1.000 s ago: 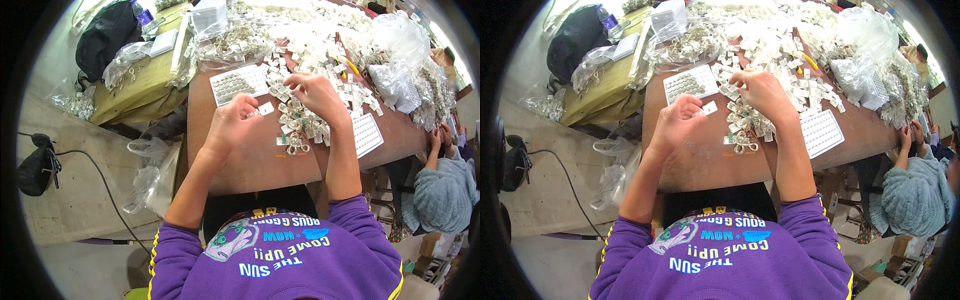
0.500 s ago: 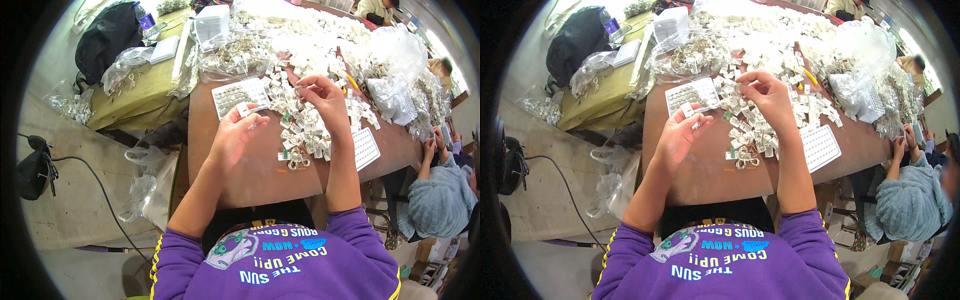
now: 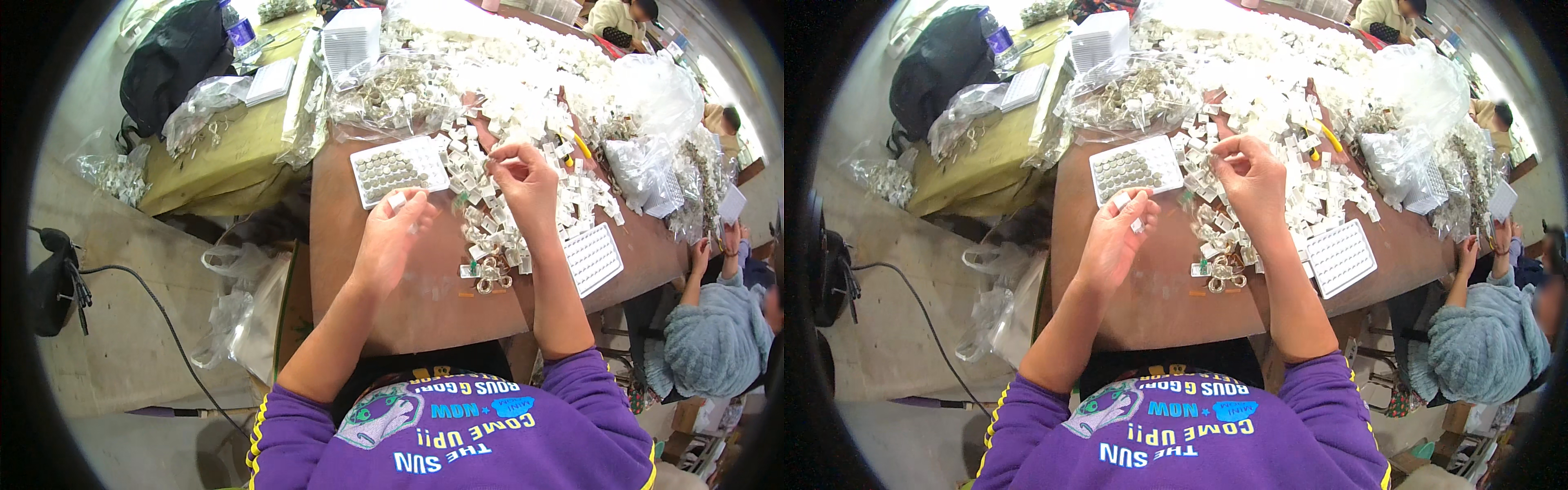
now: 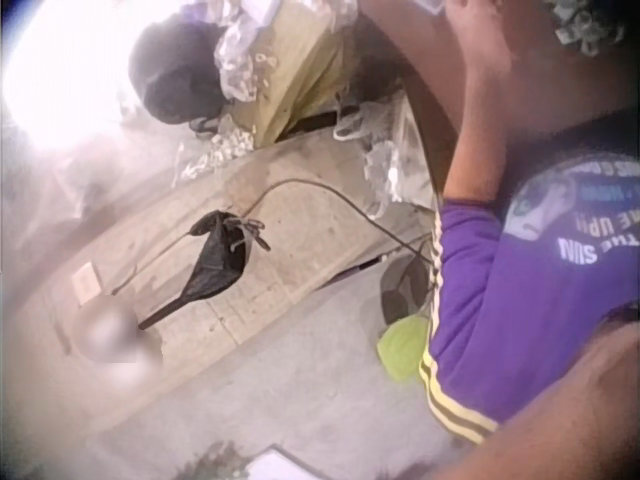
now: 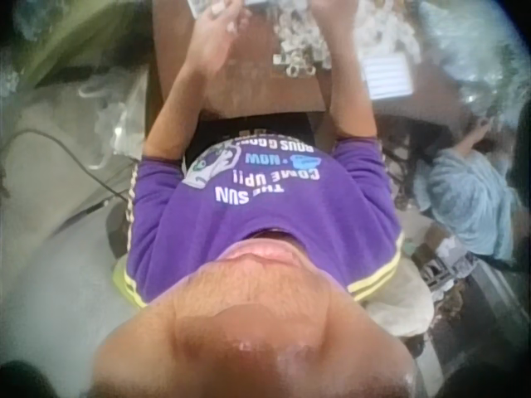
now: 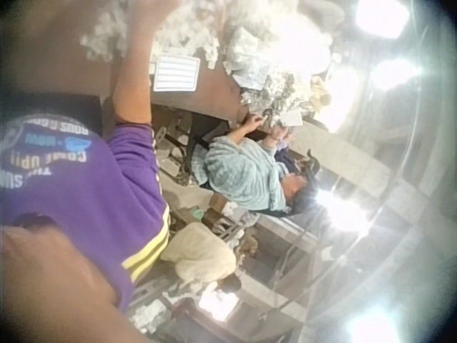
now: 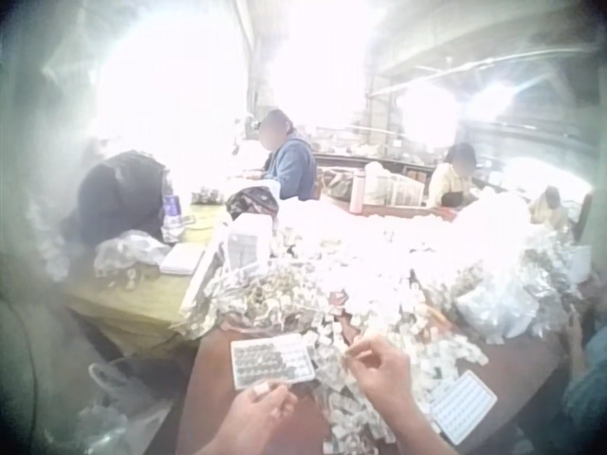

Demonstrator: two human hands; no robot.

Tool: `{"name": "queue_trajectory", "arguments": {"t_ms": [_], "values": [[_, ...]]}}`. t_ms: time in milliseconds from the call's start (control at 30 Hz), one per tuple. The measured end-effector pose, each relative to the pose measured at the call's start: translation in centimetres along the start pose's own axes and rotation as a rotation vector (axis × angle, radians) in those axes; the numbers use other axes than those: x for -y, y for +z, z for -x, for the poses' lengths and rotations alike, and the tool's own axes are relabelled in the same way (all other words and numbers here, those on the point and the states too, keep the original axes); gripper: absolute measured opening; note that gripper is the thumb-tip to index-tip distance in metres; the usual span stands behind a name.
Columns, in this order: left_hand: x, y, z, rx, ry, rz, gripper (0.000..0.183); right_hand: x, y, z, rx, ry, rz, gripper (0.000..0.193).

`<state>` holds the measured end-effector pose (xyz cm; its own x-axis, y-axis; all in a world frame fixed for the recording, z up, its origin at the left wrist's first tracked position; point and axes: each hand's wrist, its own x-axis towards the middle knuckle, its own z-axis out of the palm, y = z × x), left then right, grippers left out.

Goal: The person assembles small electronic components by hand, inserting parts into white plastic housings and placing them into a tray. The person handles multiple components one at a time and arranges them in a grid tray on the table.

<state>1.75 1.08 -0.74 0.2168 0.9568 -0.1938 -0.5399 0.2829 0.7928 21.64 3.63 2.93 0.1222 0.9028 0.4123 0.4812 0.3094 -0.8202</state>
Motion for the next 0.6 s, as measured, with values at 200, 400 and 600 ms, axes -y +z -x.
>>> {"name": "queue_trajectory", "arguments": {"t_ms": [200,400,600], "values": [[0.1,-0.2,-0.1,-0.006,-0.094,0.022,0.017,-0.5,-0.1,-0.5,-0.091,0.145,-0.405,0.011],[0.9,0.9,0.5,0.076,0.063,-0.124,0.026,0.1,1.7,0.9,-0.086,0.167,-0.59,0.013],[0.4,1.0,0.6,-0.011,0.098,0.171,0.027,0.8,3.4,2.9,-0.039,-0.103,-0.53,0.013]]}}
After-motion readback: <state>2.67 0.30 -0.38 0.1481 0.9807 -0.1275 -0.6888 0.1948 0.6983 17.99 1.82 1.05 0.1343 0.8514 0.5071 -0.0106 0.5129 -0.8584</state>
